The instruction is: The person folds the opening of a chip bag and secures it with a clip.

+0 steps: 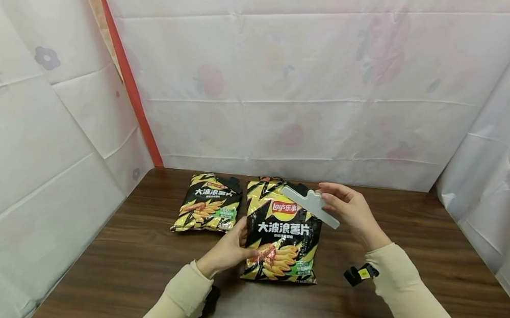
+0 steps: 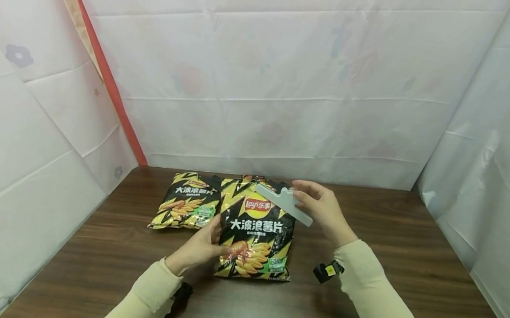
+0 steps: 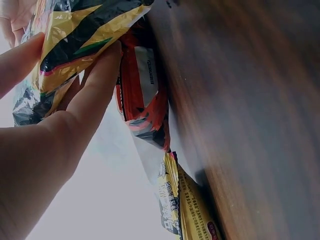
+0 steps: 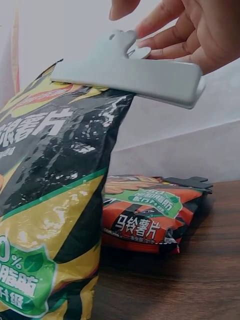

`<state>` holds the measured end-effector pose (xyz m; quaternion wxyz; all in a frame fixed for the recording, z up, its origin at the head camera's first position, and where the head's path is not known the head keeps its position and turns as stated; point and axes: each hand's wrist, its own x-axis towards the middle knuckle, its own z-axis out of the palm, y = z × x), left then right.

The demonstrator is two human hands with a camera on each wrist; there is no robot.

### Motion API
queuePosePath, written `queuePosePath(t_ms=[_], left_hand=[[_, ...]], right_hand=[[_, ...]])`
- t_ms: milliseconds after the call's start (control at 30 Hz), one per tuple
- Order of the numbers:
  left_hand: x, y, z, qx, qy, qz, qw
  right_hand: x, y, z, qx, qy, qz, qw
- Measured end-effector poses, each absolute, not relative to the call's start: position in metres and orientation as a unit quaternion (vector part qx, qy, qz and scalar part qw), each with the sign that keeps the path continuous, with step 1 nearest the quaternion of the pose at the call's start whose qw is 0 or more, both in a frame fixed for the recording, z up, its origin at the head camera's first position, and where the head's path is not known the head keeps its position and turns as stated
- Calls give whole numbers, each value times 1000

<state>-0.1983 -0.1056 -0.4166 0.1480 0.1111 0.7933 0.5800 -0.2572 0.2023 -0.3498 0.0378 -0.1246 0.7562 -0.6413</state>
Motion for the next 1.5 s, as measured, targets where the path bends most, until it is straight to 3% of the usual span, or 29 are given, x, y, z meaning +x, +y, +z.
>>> queuePosePath(t_ms=[667, 1200, 1500], left_hand=[[-197, -104, -418, 124, 788, 588, 131], [-197, -105, -418, 106, 798, 578, 135], [-198, -106, -417, 105, 793, 582, 144]], right_hand=[[-227, 222, -386, -95, 745, -659, 28], [-208, 192, -418, -25, 721, -679, 136], [-204, 184, -427, -40, 713, -675, 182]])
